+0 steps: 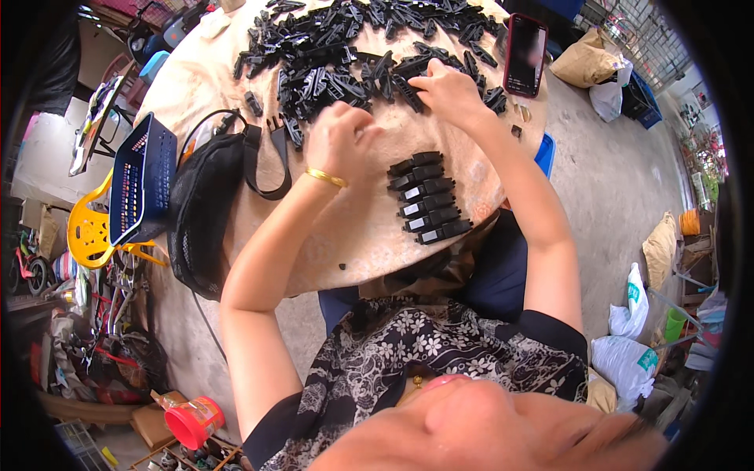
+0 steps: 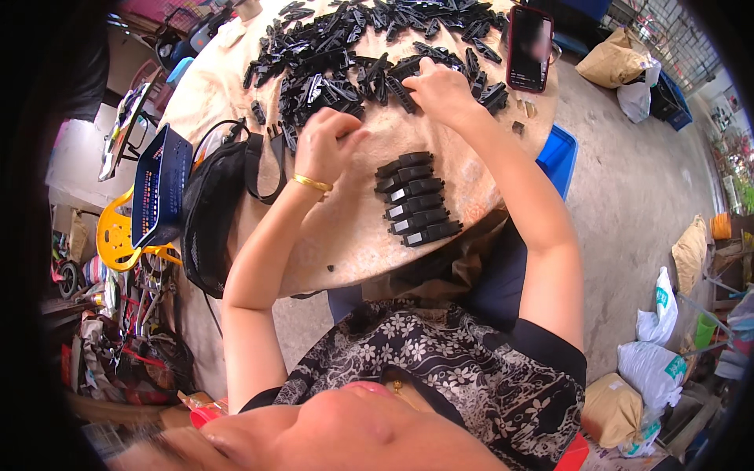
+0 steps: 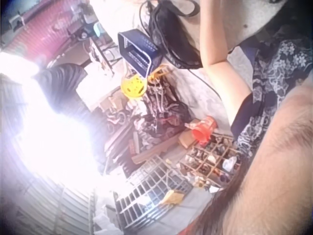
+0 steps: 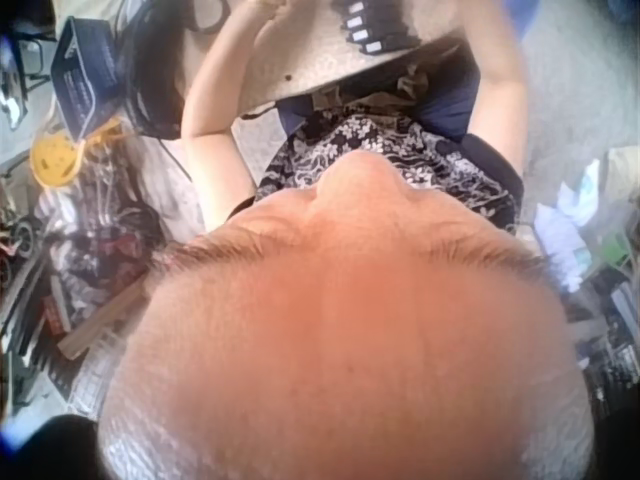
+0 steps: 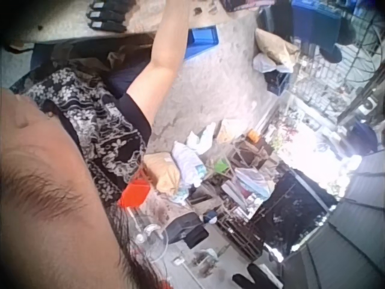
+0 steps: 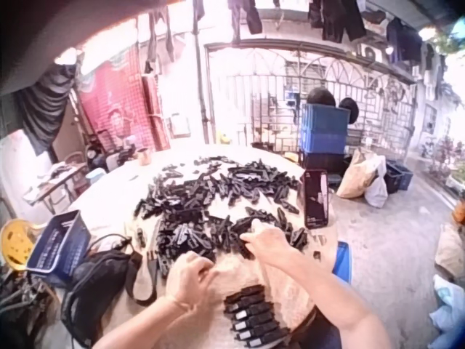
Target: The person assembles black plastic components by connecting small pieces together by hand and stacks the assembled pieces on the table.
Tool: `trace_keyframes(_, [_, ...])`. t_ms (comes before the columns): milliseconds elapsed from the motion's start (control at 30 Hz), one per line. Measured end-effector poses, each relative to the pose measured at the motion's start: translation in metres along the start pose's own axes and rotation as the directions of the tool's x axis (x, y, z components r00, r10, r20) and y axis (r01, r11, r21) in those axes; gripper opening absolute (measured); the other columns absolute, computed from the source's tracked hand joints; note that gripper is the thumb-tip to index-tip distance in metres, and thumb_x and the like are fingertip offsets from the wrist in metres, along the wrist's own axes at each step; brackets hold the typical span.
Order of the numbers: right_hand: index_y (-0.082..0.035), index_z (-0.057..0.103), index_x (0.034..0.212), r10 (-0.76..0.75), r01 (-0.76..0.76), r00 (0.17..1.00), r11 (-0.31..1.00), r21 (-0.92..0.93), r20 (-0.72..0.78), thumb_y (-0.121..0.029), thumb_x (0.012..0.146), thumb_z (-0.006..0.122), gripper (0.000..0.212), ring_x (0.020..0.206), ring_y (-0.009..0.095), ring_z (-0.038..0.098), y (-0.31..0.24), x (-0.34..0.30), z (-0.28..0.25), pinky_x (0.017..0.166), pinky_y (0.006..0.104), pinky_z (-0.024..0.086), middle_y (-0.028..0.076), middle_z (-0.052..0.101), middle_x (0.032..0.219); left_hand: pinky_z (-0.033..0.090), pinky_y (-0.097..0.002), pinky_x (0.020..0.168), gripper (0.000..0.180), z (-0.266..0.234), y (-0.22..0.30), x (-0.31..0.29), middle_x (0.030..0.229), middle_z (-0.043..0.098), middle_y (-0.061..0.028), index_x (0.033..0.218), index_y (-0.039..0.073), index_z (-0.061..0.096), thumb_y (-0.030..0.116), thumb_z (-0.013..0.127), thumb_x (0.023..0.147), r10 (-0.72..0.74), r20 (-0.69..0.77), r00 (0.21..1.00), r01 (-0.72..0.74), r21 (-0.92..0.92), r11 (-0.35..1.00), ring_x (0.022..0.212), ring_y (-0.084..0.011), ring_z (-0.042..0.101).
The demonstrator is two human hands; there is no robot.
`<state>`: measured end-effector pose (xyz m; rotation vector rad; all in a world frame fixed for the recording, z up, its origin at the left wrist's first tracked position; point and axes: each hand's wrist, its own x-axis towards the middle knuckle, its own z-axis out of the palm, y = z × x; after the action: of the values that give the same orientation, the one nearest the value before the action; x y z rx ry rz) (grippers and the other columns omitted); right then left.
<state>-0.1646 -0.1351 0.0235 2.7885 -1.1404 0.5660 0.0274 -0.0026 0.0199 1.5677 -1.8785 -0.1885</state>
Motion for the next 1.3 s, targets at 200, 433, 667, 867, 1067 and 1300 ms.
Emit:
trace_keyframes(200, [-0.012, 0.067, 0.093, -0.031, 0.030, 0.999, 0.998, -0.048, -0.023, -0.024, 0.079, 0.067, 0.018, 0.087, 0.024, 0.059, -0.008, -0.006, 0.001, 0.076, 0.0356, 0.050, 0.006, 0.053, 0.093, 0.046, -0.0364, 0.079, 0.027, -0.001, -0.008, 0.003, 0.094, 0.056, -0.0081, 0.093, 0.007, 0.064, 0.014, 0.073, 0.068, 0.077, -0.108, 0.991, -0.022, 0.435, 0.900, 0.093, -0.0274, 0.052])
trace_keyframes(433, [-0.005, 0.060, 0.085, -0.068, 0.112, 0.968, 0.979, 0.172, -0.242, -0.017, 0.085, 0.059, 0.012, 0.080, 0.023, 0.060, -0.013, -0.046, -0.018, 0.070, 0.0335, 0.048, 0.009, 0.061, 0.075, 0.045, -0.0366, 0.077, 0.023, 0.008, -0.008, 0.000, 0.092, 0.057, -0.0064, 0.089, 0.008, 0.060, 0.013, 0.070, 0.069, 0.163, -0.081, 0.983, -0.089, 0.567, 0.819, 0.093, -0.0250, 0.052])
trace_keyframes(667, [-0.004, 0.062, 0.098, 0.123, -0.202, 0.978, 0.737, 0.645, 0.167, -0.020, 0.088, 0.060, 0.019, 0.063, 0.026, 0.060, -0.020, -0.069, -0.022, 0.060, 0.0338, 0.046, 0.013, 0.062, 0.072, 0.048, -0.0316, 0.069, 0.024, 0.006, 0.009, -0.003, 0.087, 0.062, -0.0110, 0.098, 0.004, 0.067, 0.021, 0.067, 0.082, -0.057, 0.238, 0.970, 0.090, -0.132, 0.987, 0.075, -0.0228, 0.060])
trace_keyframes(867, [-0.004, 0.064, 0.096, -0.093, 0.038, 0.992, 0.866, 0.499, 0.085, -0.016, 0.078, 0.068, 0.022, 0.074, 0.026, 0.062, -0.005, -0.068, -0.032, 0.067, 0.0347, 0.049, 0.012, 0.063, 0.079, 0.047, -0.0335, 0.073, 0.021, 0.018, 0.001, -0.007, 0.094, 0.057, -0.0129, 0.096, 0.002, 0.067, 0.018, 0.067, 0.082, 0.057, 0.044, 0.997, -0.054, -0.053, 0.997, 0.079, -0.0256, 0.058])
trace_keyframes(1067, [-0.006, 0.069, 0.093, -0.033, 0.034, 0.999, 0.779, 0.626, -0.013, -0.016, 0.074, 0.070, 0.021, 0.083, 0.027, 0.060, -0.018, -0.060, -0.028, 0.073, 0.0353, 0.048, 0.010, 0.062, 0.088, 0.047, -0.0344, 0.073, 0.019, 0.017, 0.004, -0.006, 0.085, 0.059, -0.0113, 0.092, 0.003, 0.069, 0.014, 0.071, 0.077, 0.096, 0.101, 0.990, -0.093, -0.031, 0.995, 0.080, -0.0261, 0.059])
trace_keyframes(1300, [-0.003, 0.070, 0.093, -0.177, 0.173, 0.984, 0.902, 0.396, -0.026, -0.010, 0.071, 0.071, 0.023, 0.087, 0.028, 0.058, -0.013, -0.057, -0.029, 0.076, 0.0350, 0.047, 0.010, 0.062, 0.085, 0.049, -0.0339, 0.067, 0.019, 0.013, 0.006, -0.006, 0.080, 0.060, -0.0108, 0.087, 0.003, 0.069, 0.014, 0.074, 0.072, -0.063, 0.103, 0.993, 0.069, -0.058, 0.996, 0.070, -0.0249, 0.061])
